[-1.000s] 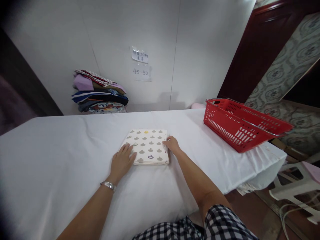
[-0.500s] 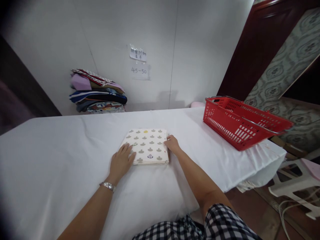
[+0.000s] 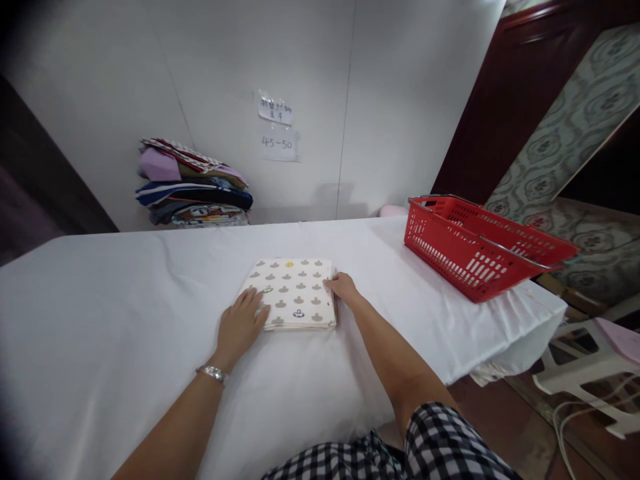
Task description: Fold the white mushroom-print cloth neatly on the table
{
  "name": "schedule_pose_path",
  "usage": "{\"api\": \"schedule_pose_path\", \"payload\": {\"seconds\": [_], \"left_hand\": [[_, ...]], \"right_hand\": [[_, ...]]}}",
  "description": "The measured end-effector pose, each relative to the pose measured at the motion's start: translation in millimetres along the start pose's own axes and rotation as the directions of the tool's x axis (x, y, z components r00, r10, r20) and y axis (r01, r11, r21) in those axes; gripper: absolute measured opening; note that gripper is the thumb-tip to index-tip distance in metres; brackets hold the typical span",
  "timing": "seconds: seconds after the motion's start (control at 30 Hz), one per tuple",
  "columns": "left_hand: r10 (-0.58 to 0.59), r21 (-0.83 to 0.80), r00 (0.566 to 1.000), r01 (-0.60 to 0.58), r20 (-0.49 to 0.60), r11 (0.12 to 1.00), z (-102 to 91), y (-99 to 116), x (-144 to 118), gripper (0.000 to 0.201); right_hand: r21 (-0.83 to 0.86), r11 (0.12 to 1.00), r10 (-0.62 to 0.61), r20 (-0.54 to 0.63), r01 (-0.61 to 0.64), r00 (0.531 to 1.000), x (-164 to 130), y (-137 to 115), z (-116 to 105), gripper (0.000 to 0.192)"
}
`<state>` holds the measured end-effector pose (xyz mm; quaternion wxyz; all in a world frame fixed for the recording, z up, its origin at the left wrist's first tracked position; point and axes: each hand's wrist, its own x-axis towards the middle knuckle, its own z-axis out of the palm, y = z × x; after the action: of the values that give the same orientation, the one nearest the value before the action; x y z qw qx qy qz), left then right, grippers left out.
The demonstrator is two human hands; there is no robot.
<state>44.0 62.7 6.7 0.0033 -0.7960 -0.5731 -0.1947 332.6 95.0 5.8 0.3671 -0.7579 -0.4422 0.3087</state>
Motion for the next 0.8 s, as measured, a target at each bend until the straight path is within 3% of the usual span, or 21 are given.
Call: {"api": "schedule_pose_path", "payload": {"seconds": [0.33,0.8], "left_hand": [[0.016,-0.002,1.000,-0.016,-0.013,1.000,-1.8,1.0,-1.1,0.048],[-0.010,-0.020,1.000,0.010,0.012,1.000,-3.6,1.3,-1.3,0.047]], "right_hand": [[0.057,0.998,0.030,-0.013,-0.030,0.999,-10.0,3.4,-0.5,0.012],[-0.054,0.998,0.011,-0.024,-0.012,1.000,-3.1,-3.9,-5.7,0.019]]}}
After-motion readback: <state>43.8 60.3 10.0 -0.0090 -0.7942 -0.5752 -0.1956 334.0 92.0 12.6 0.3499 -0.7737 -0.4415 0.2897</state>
